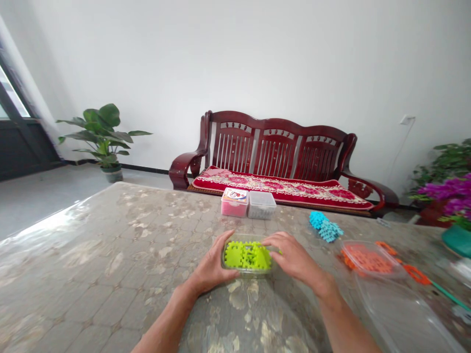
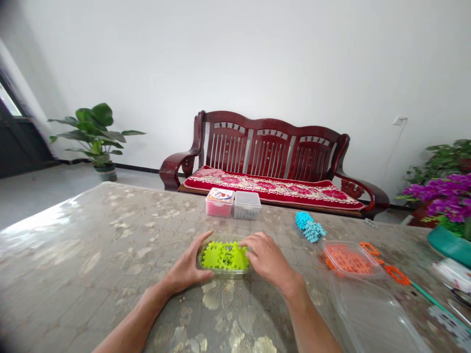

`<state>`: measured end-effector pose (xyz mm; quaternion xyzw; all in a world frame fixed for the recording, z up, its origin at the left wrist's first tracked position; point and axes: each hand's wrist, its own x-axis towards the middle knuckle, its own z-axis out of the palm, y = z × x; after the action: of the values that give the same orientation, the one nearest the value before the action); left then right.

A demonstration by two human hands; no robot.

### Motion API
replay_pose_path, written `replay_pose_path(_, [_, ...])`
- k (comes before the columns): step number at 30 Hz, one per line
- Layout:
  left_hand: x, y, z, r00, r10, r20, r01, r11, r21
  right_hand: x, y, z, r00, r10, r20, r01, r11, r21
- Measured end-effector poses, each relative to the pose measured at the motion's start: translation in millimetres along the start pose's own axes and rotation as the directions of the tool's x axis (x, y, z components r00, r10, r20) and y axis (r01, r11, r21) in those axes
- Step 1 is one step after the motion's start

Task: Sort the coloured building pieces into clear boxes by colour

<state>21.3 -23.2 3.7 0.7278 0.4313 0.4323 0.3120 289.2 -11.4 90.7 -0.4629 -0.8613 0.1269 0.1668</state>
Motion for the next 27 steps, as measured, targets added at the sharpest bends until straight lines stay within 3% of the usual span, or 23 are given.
replay_pose_path(6, [0, 0, -0.3, 1.000, -0.016, 0.000, 0.016, 1.000, -0.004, -16, 39, -20, 0.957, 0.288, 0.016, -0.281, 0.944, -0.171])
replay_pose_path(12, [0, 2, -0.9, 1.000, -0.028, 0.004, 0.028, 1.000, -0.005, -21, 43, -4, 0.920, 0.375, 0.114, -0.331, 0.899, -0.286])
replay_pose_path(17, [0, 0, -0.5, 1.000, -0.013, -0.004, 0.013, 1.000, 0.008, -19, 48, 7, 0.927, 0.369, 0.065, -0.328, 0.883, -0.336])
replay_pose_path(21, [0, 1, -0.4, 1.000, -0.014, 0.000, 0.014, 1.000, 0.015, -20, 49, -4, 0.932, 0.362, -0.019, -0.353, 0.894, -0.276])
replay_pose_path(24, [1, 4, -0.3, 1.000, -0.018, -0.003, 0.018, 1.000, 0.010, -15, 32, -16, 0.951, 0.296, -0.092, -0.309, 0.932, -0.188])
replay_pose_path(27, [1, 6, -0.2, 1.000, -0.013, -0.004, 0.013, 1.000, 0.011, -2, 4, -20, 0.979, 0.190, -0.069, -0.196, 0.975, -0.109])
